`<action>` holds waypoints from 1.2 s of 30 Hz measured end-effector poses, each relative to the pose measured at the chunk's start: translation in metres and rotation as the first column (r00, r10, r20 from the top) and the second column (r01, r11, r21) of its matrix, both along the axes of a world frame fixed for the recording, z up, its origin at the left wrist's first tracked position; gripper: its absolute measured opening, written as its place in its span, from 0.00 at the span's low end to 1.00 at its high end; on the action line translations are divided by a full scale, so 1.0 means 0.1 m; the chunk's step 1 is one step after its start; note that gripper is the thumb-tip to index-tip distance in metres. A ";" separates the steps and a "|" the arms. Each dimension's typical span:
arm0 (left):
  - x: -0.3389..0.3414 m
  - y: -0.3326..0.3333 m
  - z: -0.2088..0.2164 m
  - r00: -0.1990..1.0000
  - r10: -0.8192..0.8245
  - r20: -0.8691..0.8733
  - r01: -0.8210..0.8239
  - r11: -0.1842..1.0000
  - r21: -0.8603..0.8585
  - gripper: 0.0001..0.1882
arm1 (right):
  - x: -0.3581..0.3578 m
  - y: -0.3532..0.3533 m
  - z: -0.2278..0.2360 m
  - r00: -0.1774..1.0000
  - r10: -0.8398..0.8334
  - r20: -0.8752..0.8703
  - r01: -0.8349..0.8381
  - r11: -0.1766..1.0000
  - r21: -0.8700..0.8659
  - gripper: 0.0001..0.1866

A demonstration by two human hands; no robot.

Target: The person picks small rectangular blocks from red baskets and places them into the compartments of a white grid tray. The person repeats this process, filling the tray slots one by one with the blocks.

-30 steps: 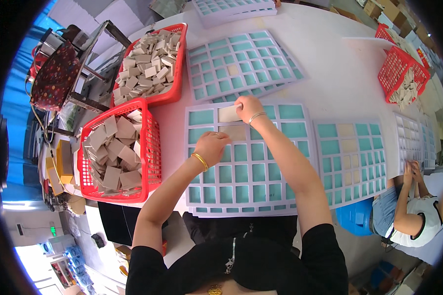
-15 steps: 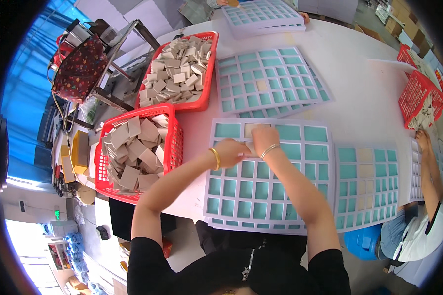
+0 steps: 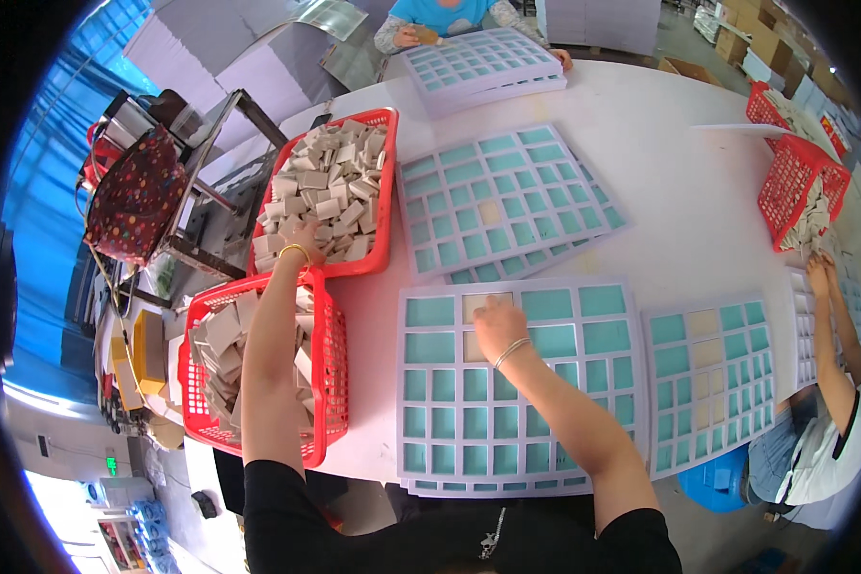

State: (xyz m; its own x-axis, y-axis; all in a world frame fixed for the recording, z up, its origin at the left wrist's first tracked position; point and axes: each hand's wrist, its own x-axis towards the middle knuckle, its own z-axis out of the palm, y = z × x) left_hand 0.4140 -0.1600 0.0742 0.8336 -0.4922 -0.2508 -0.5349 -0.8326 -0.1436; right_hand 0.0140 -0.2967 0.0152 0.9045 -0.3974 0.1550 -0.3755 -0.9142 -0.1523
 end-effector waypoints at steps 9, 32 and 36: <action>-0.22 -0.15 0.17 0.999 0.043 -0.010 -0.043 0.999 -0.019 0.34 | -0.05 0.04 -0.01 0.999 0.023 0.023 -0.023 1.000 -0.003 0.06; -0.59 0.05 0.34 0.603 -0.514 -0.610 -0.595 0.220 -0.773 0.15 | -0.09 0.06 0.02 0.999 -0.043 -0.013 0.043 0.999 0.030 0.09; -1.54 -0.15 0.41 0.407 -0.602 -0.687 -0.612 0.378 -0.694 0.18 | -0.11 -0.14 0.09 0.999 -0.013 -0.046 0.021 0.987 0.160 0.13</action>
State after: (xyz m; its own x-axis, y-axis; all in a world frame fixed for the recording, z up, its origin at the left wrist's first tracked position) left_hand 0.2604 -0.1746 0.1153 0.4704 -0.8645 -0.1770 0.1950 -0.0938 0.9763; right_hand 0.0034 -0.3107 0.0237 0.9020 -0.4291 0.0476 -0.4005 -0.8728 -0.2788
